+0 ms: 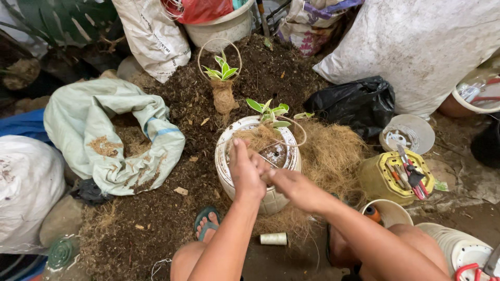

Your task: The person wraps a plant stem with coconut coir fiber by hand, securing it around the base and stem. They repeatedly add more fiber and adjust the wrapping to cover the stem evenly.

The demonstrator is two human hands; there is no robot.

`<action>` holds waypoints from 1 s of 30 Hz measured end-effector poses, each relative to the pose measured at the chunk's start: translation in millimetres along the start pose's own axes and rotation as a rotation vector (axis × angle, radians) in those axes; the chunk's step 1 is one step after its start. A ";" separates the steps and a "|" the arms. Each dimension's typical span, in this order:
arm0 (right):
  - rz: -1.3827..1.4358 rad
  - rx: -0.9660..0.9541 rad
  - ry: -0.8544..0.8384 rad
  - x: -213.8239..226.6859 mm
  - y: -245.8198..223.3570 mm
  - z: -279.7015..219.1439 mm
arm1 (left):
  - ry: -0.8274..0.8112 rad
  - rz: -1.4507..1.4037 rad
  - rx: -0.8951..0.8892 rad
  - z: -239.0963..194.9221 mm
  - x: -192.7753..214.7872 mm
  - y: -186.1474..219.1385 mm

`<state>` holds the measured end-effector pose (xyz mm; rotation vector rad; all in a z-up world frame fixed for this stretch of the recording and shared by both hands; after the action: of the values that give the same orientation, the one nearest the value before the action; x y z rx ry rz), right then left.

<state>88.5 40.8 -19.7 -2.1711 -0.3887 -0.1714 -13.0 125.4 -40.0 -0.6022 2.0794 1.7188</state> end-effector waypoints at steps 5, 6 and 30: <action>0.626 0.010 0.440 101.0 23.7 -0.6 | -0.380 0.882 -0.579 50.3 -43.1 25.6; 0.778 0.046 0.471 119.9 29.6 -1.7 | -0.427 1.129 -0.613 65.0 -50.0 17.3; 1.282 0.345 0.430 164.8 23.6 -17.4 | -0.640 1.601 0.233 94.7 7.7 -70.4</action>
<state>251.9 48.9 15.8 -1.6070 1.1226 0.1483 20.5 206.4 -119.4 1.8954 2.1077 1.6891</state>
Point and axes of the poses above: each hand's wrist, its own z-axis towards the middle knuckle, its own x-axis out of the back of the hand, y = z × x, the point moved 8 cm from there along z, towards the middle knuckle, and after that the axes turned 12 degrees about -x, right-handed, at the moved point
